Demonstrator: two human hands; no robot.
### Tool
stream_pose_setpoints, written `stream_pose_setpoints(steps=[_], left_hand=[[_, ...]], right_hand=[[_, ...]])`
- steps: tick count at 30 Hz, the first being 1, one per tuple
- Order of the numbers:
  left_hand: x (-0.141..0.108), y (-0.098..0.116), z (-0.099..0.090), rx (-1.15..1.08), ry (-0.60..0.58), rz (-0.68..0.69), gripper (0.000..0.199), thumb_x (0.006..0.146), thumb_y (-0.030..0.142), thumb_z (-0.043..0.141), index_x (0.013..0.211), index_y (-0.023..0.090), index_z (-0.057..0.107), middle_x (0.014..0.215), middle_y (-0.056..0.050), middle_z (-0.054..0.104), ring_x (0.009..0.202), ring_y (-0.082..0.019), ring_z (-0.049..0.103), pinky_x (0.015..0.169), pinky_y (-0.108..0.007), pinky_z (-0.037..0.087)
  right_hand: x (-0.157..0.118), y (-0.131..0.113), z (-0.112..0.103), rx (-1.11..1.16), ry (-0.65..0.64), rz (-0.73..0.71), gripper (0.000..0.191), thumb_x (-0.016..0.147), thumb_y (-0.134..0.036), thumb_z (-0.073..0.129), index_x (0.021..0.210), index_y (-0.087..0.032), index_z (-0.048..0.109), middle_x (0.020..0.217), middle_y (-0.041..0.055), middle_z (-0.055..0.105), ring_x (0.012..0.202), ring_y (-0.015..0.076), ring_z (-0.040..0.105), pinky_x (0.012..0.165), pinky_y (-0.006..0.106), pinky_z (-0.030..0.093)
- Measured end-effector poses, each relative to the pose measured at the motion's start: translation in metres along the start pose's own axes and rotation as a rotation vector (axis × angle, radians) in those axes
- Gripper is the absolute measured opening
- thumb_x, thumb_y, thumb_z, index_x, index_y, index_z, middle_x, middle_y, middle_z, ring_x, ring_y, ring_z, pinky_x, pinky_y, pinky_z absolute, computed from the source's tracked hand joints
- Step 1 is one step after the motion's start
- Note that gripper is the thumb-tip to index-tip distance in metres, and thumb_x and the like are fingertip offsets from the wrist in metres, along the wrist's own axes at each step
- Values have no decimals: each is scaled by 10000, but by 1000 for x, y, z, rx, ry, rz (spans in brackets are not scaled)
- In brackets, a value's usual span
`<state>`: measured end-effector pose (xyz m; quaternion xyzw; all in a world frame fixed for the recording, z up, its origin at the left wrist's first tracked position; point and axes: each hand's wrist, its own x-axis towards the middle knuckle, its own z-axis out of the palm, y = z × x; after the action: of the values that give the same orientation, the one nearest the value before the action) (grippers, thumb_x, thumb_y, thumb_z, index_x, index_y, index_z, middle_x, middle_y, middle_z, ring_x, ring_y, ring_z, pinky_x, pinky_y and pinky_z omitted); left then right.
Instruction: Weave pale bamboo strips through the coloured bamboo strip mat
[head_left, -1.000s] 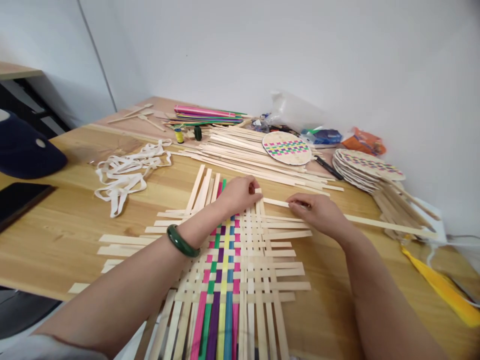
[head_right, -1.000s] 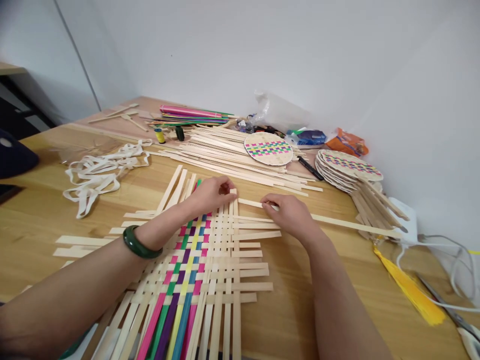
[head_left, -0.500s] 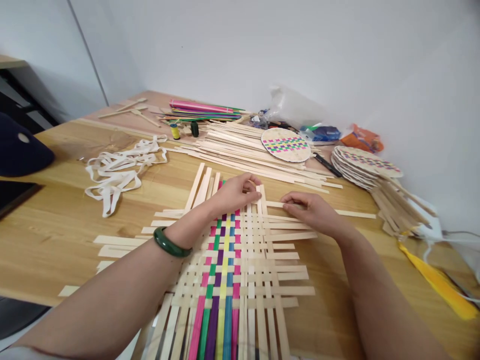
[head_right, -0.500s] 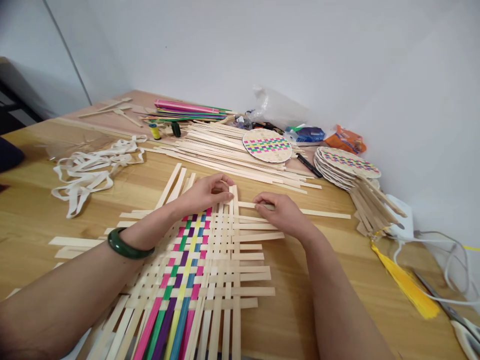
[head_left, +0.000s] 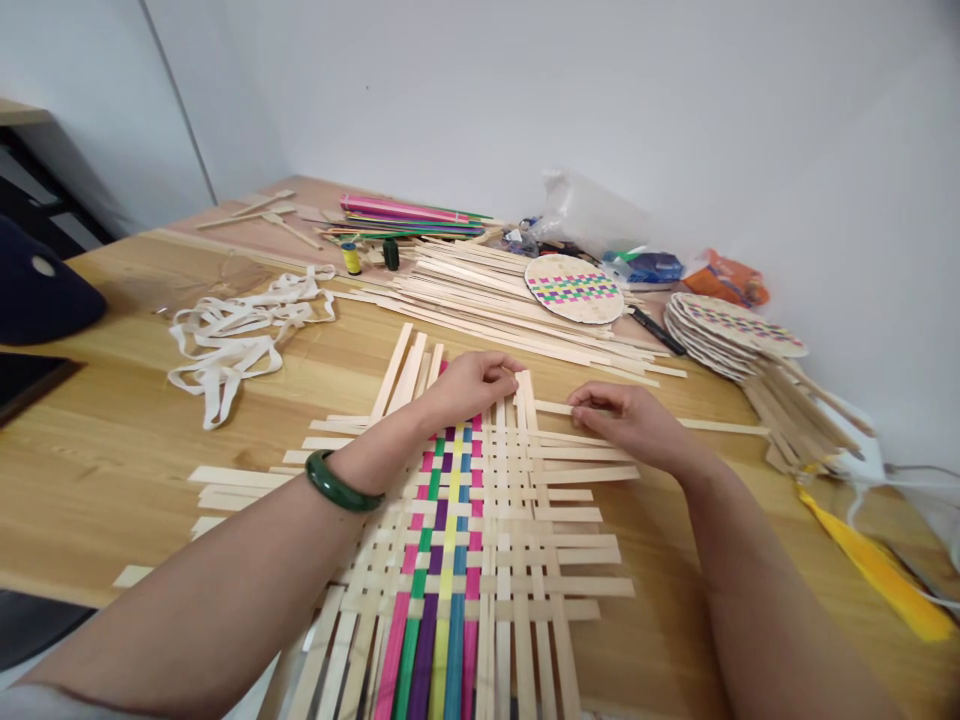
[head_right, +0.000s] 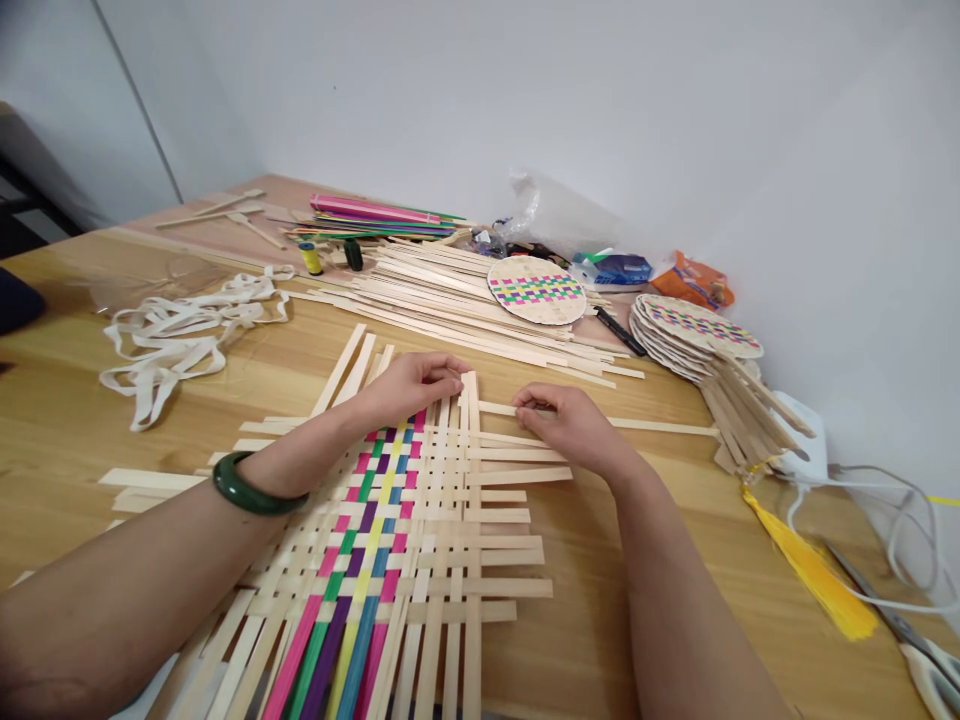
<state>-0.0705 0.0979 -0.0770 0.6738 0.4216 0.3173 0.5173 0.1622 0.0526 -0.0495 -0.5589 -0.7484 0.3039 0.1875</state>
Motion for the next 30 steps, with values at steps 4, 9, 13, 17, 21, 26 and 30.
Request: stream_pose_setpoints(steps=[4,9,13,17,21,26,30], left_hand=[[-1,5,-1,-104,23,-46,182,758,231,631,915,147,669,621,31,646,609,-109,578,627,-231,430],[0,6,-1,-217,-7,-45,179,711,244,708,827,150,608,611,50,609,581,-91,553,606,-224,414],[3,5,0,-191,24,-43,140,715,188,692,827,144,621,590,59,596,592,-86,548,628,-223,418],[3,5,1,-166,22,-68,149,727,168,670,871,132,657,602,50,614,590,-89,548,626,-229,412],[2,4,1,-114,59,-71,111,738,202,669,829,141,652,624,35,638,599,-102,553,616,-235,400],[1,4,1,-38,46,-61,68,774,220,633,774,157,607,584,41,608,561,-94,505,593,-235,370],[1,4,1,-38,28,-64,76,786,224,615,752,163,584,534,58,548,509,-82,437,546,-233,323]], right_hand=[[1,-1,-1,51,-9,27,284,783,-443,553,852,-189,658,695,7,618,658,156,549,627,281,432],[2,0,1,54,12,30,253,783,-414,543,846,-200,663,727,18,655,692,172,582,671,300,450],[3,1,1,65,3,16,224,791,-397,541,817,-202,647,736,18,665,702,169,592,690,297,452],[3,3,0,62,-8,23,229,791,-404,541,799,-197,640,710,13,644,677,161,574,662,290,443],[3,6,-1,94,-10,32,225,782,-409,559,814,-202,641,695,6,627,676,161,559,653,288,435],[3,5,-2,146,-19,60,233,763,-428,583,794,-202,633,690,2,613,679,158,545,663,289,427],[3,4,-2,170,-25,65,256,761,-447,602,812,-199,639,691,3,619,683,158,544,665,291,422]])
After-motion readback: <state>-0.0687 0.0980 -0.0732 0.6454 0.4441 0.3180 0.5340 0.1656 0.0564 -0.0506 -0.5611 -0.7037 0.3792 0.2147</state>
